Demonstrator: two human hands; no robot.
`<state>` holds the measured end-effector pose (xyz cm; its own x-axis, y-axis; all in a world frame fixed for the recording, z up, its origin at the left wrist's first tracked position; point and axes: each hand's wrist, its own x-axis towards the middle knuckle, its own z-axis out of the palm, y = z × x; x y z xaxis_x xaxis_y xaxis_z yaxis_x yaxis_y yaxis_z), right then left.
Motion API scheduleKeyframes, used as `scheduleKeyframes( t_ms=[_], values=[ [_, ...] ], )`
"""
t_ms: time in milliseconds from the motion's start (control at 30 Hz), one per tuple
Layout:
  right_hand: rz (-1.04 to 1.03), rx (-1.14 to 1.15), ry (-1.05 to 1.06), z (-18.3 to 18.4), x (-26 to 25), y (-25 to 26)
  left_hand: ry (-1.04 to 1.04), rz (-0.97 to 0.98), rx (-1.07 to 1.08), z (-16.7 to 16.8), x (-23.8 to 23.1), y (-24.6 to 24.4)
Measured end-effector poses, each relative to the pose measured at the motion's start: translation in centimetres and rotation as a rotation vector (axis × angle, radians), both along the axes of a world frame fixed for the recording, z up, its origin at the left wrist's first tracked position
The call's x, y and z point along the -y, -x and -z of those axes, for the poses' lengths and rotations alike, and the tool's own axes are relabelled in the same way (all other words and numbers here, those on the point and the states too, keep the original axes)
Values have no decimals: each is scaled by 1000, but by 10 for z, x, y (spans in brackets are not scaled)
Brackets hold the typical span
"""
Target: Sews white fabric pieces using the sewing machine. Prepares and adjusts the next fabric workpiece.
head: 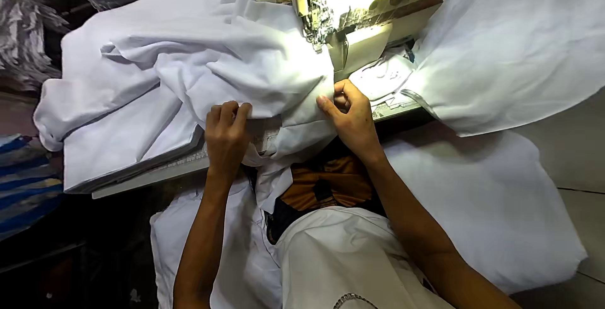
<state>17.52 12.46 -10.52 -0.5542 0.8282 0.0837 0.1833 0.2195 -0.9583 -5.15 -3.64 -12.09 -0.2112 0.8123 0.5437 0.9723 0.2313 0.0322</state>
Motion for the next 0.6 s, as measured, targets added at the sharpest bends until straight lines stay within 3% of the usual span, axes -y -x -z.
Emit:
scheduleKeyframes(
  t_ms=[233,433,600],
  values=[
    [-98,-199,238,-14,12,-9,-214,146,132,-86,15,-48],
    [-1,-192,200,-6,17,-7,79,159,297,-72,9,-100],
    [34,-160,-18,1,13,-3,-19,20,167,-54,16,-104]
  ],
)
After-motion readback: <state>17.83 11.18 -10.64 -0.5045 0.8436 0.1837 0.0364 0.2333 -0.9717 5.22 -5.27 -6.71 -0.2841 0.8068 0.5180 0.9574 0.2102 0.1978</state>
